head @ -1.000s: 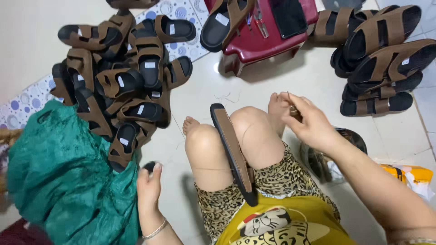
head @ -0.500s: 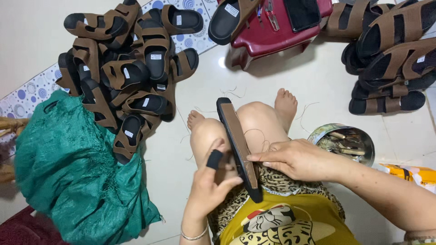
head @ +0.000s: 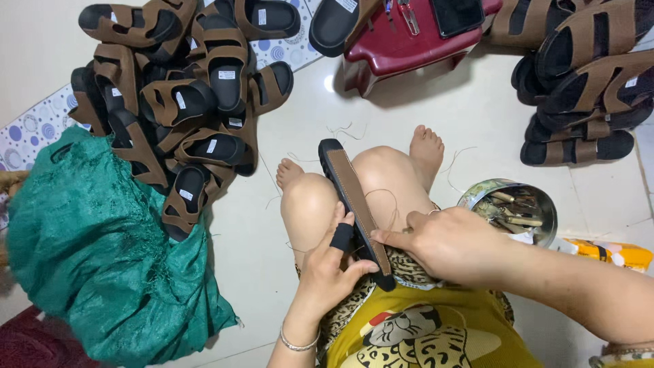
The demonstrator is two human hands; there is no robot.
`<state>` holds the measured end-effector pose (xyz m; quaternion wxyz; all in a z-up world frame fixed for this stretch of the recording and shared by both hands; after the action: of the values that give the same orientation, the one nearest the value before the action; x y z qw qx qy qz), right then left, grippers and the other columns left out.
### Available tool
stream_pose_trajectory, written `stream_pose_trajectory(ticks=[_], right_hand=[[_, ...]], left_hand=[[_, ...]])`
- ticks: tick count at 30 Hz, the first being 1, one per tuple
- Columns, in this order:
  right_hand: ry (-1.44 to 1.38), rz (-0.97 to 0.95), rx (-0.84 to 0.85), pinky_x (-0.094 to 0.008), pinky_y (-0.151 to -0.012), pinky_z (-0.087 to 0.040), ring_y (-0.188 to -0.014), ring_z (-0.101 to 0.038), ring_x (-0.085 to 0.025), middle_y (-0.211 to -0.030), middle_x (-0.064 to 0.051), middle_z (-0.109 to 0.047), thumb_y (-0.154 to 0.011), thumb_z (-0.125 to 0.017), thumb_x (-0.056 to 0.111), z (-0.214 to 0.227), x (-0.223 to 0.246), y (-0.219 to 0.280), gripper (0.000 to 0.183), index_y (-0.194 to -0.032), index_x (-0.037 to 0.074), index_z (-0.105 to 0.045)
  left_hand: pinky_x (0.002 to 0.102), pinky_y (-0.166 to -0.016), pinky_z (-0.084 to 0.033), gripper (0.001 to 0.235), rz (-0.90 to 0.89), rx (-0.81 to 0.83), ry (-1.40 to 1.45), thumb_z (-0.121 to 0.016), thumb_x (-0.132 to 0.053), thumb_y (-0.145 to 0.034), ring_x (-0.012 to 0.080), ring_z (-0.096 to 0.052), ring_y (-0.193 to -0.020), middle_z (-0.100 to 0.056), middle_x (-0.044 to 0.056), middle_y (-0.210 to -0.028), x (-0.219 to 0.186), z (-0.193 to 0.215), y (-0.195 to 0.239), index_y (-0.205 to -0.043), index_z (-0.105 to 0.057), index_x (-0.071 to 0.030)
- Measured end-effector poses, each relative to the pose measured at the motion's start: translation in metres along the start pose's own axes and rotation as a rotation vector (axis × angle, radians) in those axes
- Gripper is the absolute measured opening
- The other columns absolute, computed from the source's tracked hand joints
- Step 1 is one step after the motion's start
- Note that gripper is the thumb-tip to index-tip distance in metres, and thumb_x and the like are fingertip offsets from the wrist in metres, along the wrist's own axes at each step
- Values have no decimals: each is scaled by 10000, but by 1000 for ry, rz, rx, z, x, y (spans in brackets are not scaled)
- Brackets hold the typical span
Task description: The person sits on the floor and sews a brown sandal using a needle and thread. They repeatedly pull the thread through the sole and upper of the sandal to attach or repair it.
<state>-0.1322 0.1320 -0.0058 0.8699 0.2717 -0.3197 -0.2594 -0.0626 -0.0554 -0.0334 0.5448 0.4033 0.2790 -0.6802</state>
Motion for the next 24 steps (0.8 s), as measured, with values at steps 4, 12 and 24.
stream_pose_trajectory(ticks=[4,12,24], right_hand=[[-144,10,-127,-610,-543,-526,-610,-663,-467,-891,-111,-659,-999,-489,412,17,10,-13,337,-1306,275,-468],[-424,10,-148,-509,-598,-519,-682,-690,-411,-878,-105,-743,-1039,-496,437,18,1,-25,262,-1225,254,-491],[-416,-45,-253,-568,-684,-567,-827,-719,-435,-1060,-52,-774,-989,-522,514,-2,-9,-23,345,-1263,306,-546]], left_hand=[[290,-969,-610,930,-45,-77,59,-915,-263,-785,347,-394,-1495,-350,334,-1582,15,-4,4,-1517,-398,-13],[411,-1072,-520,983,-36,-210,-190,-812,-565,-727,327,-653,-1210,-601,206,-1300,0,2,4,-1405,-507,79],[275,-800,-523,94,654,-65,300,-643,-197,-977,111,-584,-751,-614,-64,-803,16,3,15,-1040,-680,-138]])
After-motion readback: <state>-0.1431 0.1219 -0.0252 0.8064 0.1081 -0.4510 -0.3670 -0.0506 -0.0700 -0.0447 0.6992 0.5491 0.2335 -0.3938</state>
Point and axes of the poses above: each hand's wrist, its own y-axis away from the middle knuckle, its own z-axis out of the back of the hand, x = y × z, the point moved 5 cm from there along -y, towards the middle knuckle
